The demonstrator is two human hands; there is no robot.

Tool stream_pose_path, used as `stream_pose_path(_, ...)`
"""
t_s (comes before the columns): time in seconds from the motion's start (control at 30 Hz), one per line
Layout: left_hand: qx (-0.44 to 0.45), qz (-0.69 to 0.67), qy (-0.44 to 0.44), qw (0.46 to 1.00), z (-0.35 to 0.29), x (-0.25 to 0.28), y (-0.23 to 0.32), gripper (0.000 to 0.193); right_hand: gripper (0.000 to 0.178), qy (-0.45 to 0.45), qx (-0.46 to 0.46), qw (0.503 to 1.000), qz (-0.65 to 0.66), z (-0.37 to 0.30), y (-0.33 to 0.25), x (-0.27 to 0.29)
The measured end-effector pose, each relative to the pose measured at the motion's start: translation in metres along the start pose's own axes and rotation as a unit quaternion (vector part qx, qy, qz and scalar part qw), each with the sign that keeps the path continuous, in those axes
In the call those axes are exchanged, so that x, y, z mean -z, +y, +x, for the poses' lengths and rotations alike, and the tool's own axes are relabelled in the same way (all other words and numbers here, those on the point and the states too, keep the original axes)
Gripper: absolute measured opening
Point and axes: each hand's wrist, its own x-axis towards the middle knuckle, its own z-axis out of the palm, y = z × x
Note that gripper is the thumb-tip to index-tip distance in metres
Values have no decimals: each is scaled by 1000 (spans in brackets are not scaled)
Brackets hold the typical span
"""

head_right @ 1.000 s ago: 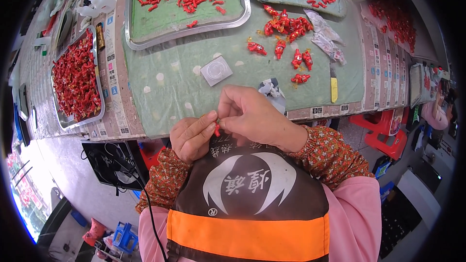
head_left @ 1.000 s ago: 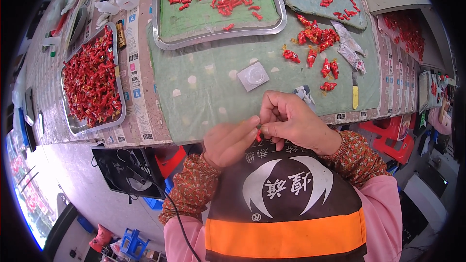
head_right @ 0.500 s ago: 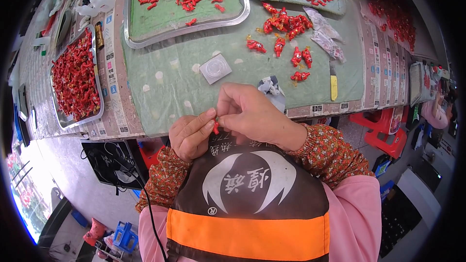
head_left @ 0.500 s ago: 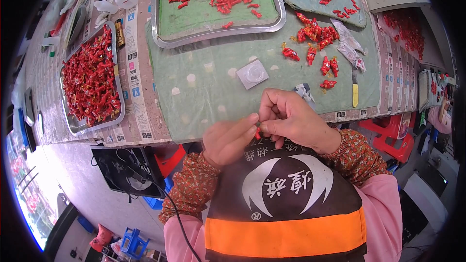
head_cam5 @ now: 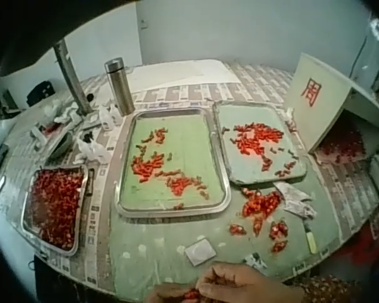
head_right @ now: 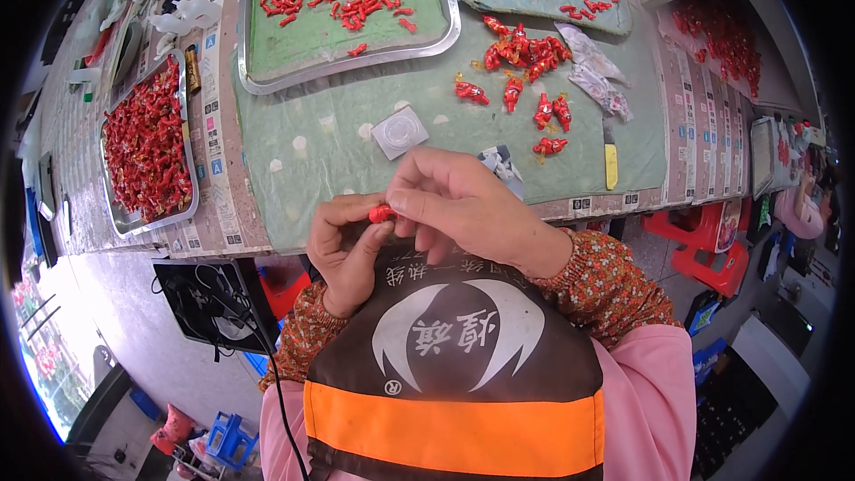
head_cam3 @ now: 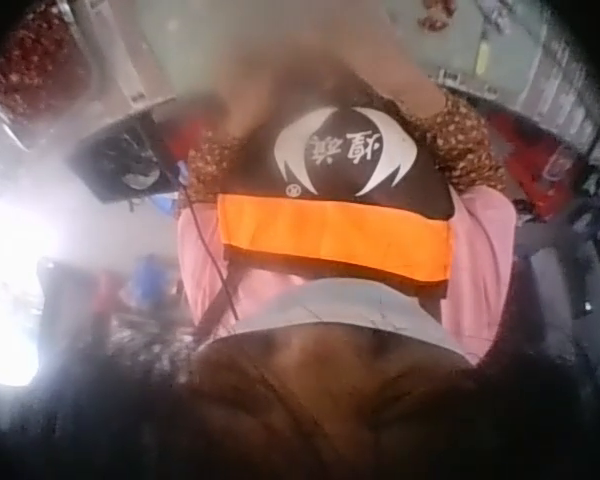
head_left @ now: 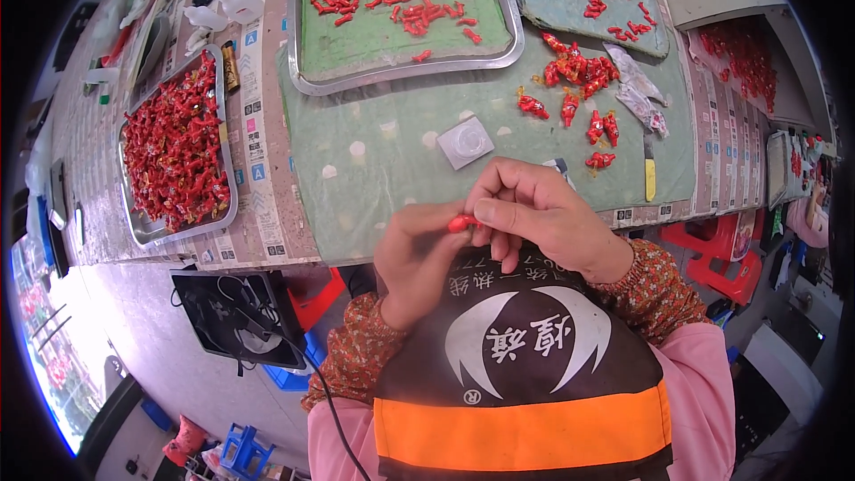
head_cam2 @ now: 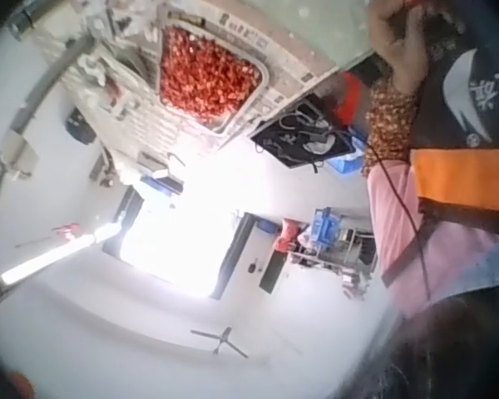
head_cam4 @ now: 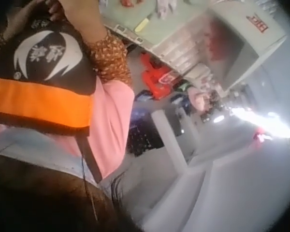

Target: The person assembles small red plastic toy parts using a glue tube, then wraps the assembled parts in plastic wrappers.

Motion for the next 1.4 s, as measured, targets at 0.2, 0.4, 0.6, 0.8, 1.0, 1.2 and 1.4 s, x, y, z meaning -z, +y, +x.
stream_pose_path(0.2,303,-289,84,904,5,5,18,24,13,28,81,994,-71,-5,2,0)
stream_pose_path(0.4,351,-358,59,863,4,5,15,18,15,49,171,965,-191,0,7,-5)
stream_pose_path(0.6,364,-393,52,843,3,5,14,17,11,48,180,961,-202,5,9,-4)
stream_pose_path(0.8,375,-399,52,835,0,6,9,16,8,56,171,959,-217,7,11,-4)
stream_pose_path(1.0,378,-388,48,839,1,6,7,14,7,63,137,969,-196,7,12,-3)
stream_pose_path(1.2,381,-395,44,835,4,5,6,13,7,66,135,969,-198,9,12,-1)
stream_pose_path(1.4,357,-400,51,842,4,7,11,14,9,50,118,973,-192,6,2,-5)
